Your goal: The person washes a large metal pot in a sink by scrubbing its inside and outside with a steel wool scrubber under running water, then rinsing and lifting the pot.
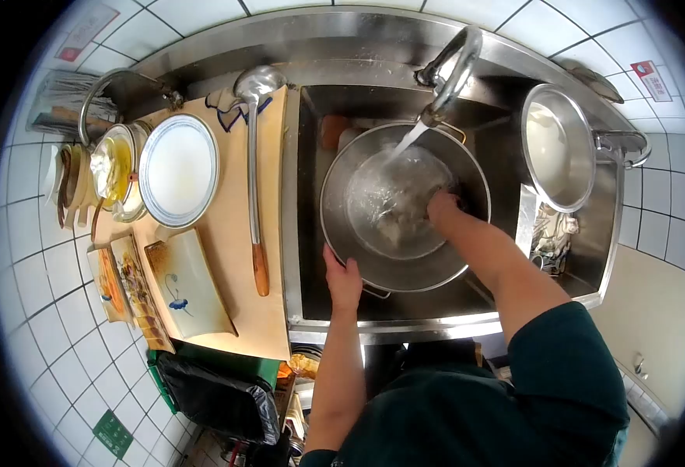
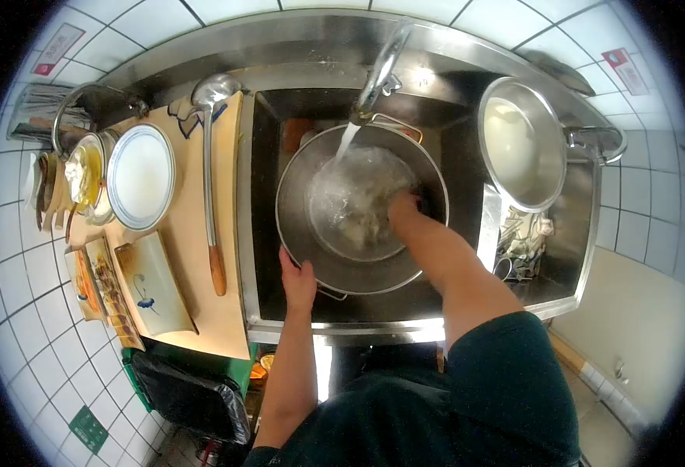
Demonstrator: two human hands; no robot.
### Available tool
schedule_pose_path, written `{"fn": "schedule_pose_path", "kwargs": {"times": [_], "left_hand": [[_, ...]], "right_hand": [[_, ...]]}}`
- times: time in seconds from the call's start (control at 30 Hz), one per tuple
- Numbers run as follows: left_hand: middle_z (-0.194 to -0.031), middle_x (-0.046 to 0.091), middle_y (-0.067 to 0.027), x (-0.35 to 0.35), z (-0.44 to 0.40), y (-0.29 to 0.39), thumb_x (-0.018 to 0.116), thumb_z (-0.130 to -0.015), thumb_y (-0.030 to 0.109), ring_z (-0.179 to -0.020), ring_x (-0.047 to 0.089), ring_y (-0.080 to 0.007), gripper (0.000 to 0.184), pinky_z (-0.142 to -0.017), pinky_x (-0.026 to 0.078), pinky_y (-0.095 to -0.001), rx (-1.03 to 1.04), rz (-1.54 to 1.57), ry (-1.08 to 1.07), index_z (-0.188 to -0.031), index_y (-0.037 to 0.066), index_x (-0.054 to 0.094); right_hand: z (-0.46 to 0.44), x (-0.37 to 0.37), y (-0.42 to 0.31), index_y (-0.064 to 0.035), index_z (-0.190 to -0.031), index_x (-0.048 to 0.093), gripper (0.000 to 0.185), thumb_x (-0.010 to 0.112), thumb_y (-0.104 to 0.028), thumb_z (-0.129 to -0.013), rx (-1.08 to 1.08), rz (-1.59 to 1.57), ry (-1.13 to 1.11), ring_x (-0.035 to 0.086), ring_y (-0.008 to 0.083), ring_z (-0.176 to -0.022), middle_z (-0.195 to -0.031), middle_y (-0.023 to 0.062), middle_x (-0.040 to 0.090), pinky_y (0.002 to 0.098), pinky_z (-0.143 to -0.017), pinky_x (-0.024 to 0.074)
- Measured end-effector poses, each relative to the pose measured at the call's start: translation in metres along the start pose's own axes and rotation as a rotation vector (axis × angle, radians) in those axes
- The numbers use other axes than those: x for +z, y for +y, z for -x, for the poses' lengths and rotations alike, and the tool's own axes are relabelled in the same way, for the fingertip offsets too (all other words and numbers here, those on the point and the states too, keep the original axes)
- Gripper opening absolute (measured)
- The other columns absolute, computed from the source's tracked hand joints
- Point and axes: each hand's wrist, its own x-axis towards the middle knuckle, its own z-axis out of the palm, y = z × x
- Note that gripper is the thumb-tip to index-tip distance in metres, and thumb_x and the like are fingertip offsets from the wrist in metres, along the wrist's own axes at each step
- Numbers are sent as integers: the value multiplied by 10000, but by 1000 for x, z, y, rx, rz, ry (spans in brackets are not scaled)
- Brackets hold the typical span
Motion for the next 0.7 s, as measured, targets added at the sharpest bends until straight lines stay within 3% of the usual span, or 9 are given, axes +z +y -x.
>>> {"fn": "schedule_pose_path", "kwargs": {"times": [0.13, 0.23, 0.3, 0.33, 0.4, 0.43, 0.47, 0.53, 0.7], "left_hand": [[-1305, 596, -240, 1, -2, -9, 500, -901, 7, -1208, 592, -351, 615, -1017, 448, -387, 32, -21, 25, -1483, 23, 303], [-1286, 609, -240, 3, -4, -18, 508, -906, 21, -1190, 602, -364, 606, -1004, 458, -398, 5, -3, 37, -1480, 32, 312], [-1275, 615, -243, 0, -6, -17, 514, -908, 30, -1183, 605, -373, 601, -995, 463, -404, -28, -19, 41, -1476, 30, 319], [-1269, 618, -244, -2, -6, -17, 517, -909, 34, -1179, 606, -378, 598, -991, 465, -408, -46, -29, 41, -1474, 29, 323], [-1261, 621, -246, -3, -4, -12, 522, -910, 40, -1175, 608, -386, 584, -986, 467, -409, -69, 5, 43, -1465, 29, 342], [-1258, 623, -247, -3, -3, -12, 525, -910, 43, -1173, 609, -390, 577, -983, 468, -409, -79, 20, 43, -1460, 29, 352], [-1254, 625, -246, -2, -4, -15, 526, -909, 42, -1167, 613, -385, 569, -981, 469, -410, -67, 31, 64, -1454, 24, 361], [-1247, 630, -243, 1, -6, -22, 529, -908, 42, -1155, 621, -376, 555, -977, 471, -410, -33, 55, 104, -1441, 14, 377], [-1204, 656, -225, 12, -6, -28, 536, -904, 36, -1102, 646, -344, 525, -962, 479, -393, 45, 45, 192, -1410, -17, 407]], "right_hand": [[-39, 44, -78, -57, -1094, 740, 285, 544, -150, -909, -92, -226, 127, 666, 307, -1073, -1140, 126, 708, 448, -865, 541], [-35, -14, -139, -62, -991, 762, 254, 550, -136, -871, -501, -224, 101, 686, 322, -984, -1012, 147, 724, 422, -854, 544], [-51, -59, -145, -71, -1199, 680, 355, 579, -147, -868, -557, -266, 220, 664, 319, -1015, -1091, 198, 687, 420, -890, 525], [-77, -52, -145, -62, -1206, 658, 364, 605, -138, -854, -386, -400, 546, 663, 320, -1005, -1070, 206, 679, 424, -878, 526], [-115, -55, -116, -47, -1149, 623, 304, 618, -147, -862, -117, -930, 725, 642, 317, -1029, -1093, 206, 656, 412, -860, 521], [-115, -80, -82, -41, -1085, 611, 236, 605, -164, -884, -26, -1321, 560, 624, 313, -1062, -1138, 199, 640, 396, -855, 514], [-105, -113, -41, -54, -1131, 635, 274, 627, -160, -880, 104, -1043, 346, 604, 314, -1104, -1186, 147, 636, 430, -852, 499], [-93, -90, 6, -76, -1244, 656, 352, 569, -207, -929, -61, 149, 354, 551, 330, -1190, -1293, 156, 608, 527, -898, 453], [-6, -17, -21, -86, -1234, 689, 369, 553, -227, -922, 269, -393, -29, 624, 275, -1172, -1319, 116, 635, 485, -870, 495]]}}
